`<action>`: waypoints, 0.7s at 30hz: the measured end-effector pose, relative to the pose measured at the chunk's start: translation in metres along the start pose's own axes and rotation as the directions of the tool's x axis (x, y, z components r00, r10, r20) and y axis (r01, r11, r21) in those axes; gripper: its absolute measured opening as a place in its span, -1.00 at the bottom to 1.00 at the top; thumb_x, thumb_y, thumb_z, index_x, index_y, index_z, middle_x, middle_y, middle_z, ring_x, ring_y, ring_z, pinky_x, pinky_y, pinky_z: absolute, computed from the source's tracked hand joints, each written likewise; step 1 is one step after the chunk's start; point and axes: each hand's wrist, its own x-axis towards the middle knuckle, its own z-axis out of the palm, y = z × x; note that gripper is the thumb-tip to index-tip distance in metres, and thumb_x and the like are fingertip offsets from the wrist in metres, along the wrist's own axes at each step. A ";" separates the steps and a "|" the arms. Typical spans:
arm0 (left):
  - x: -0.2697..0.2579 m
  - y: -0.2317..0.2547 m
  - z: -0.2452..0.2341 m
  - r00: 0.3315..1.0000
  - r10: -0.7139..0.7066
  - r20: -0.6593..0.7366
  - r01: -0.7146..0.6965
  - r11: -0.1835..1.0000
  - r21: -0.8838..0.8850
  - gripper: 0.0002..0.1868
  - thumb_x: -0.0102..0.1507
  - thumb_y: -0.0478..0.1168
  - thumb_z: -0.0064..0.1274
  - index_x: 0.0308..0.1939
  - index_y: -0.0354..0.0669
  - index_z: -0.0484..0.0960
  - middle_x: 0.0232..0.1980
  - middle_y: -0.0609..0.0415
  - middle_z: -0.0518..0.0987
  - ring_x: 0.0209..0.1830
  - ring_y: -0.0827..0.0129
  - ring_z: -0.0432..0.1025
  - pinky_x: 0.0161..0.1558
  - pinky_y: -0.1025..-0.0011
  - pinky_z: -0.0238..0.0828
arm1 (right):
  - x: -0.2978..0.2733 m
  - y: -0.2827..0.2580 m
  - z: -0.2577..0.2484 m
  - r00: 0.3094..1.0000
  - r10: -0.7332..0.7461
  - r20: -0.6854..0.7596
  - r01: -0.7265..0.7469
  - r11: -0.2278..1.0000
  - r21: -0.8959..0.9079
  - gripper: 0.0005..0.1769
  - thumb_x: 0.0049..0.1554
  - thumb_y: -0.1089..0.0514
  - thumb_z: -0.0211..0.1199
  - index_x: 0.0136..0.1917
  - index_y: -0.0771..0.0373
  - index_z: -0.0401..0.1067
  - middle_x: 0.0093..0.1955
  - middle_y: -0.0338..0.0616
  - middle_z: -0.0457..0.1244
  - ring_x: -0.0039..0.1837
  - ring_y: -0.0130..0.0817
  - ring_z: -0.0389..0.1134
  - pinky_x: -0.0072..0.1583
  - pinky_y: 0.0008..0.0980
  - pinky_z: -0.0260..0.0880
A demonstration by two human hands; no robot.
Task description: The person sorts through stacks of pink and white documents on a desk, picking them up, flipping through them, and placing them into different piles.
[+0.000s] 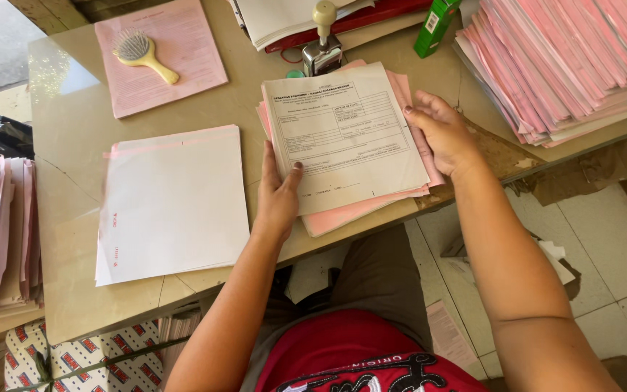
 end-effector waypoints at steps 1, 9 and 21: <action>-0.002 0.003 0.004 1.000 -0.001 -0.001 0.001 1.000 -0.031 -0.16 0.43 -0.21 -0.12 0.65 -0.08 -0.29 0.68 -0.28 -0.11 0.65 -0.10 -0.11 0.53 -0.03 0.01 | -0.001 -0.004 -0.001 0.995 0.092 0.031 -0.094 0.994 0.056 -0.23 0.16 0.00 0.50 0.52 0.17 0.24 0.31 0.00 0.19 0.37 -0.22 0.27 0.35 -0.22 0.37; -0.030 0.042 -0.002 0.991 -0.122 0.058 0.127 0.988 -0.083 -0.17 0.42 -0.16 -0.08 0.65 -0.14 -0.19 0.67 -0.27 -0.08 0.66 -0.14 -0.14 0.51 -0.09 -0.10 | -0.022 -0.049 -0.013 0.957 0.266 0.113 -0.257 0.962 -0.090 -0.29 0.17 -0.05 0.36 0.53 0.04 0.25 0.08 -0.33 0.24 -0.02 -0.44 0.32 -0.09 -0.45 0.44; -0.040 0.061 -0.007 0.986 -0.027 0.162 0.054 0.985 -0.165 -0.16 0.31 -0.26 -0.04 0.62 -0.17 -0.10 0.45 -0.07 0.42 0.34 0.35 0.35 0.29 0.35 0.31 | -0.014 -0.087 -0.024 0.918 0.375 0.128 -0.336 0.908 -0.252 -0.47 0.29 0.04 0.18 0.52 0.01 0.31 -0.08 -0.37 0.31 -0.08 -0.60 0.27 -0.06 -0.58 0.22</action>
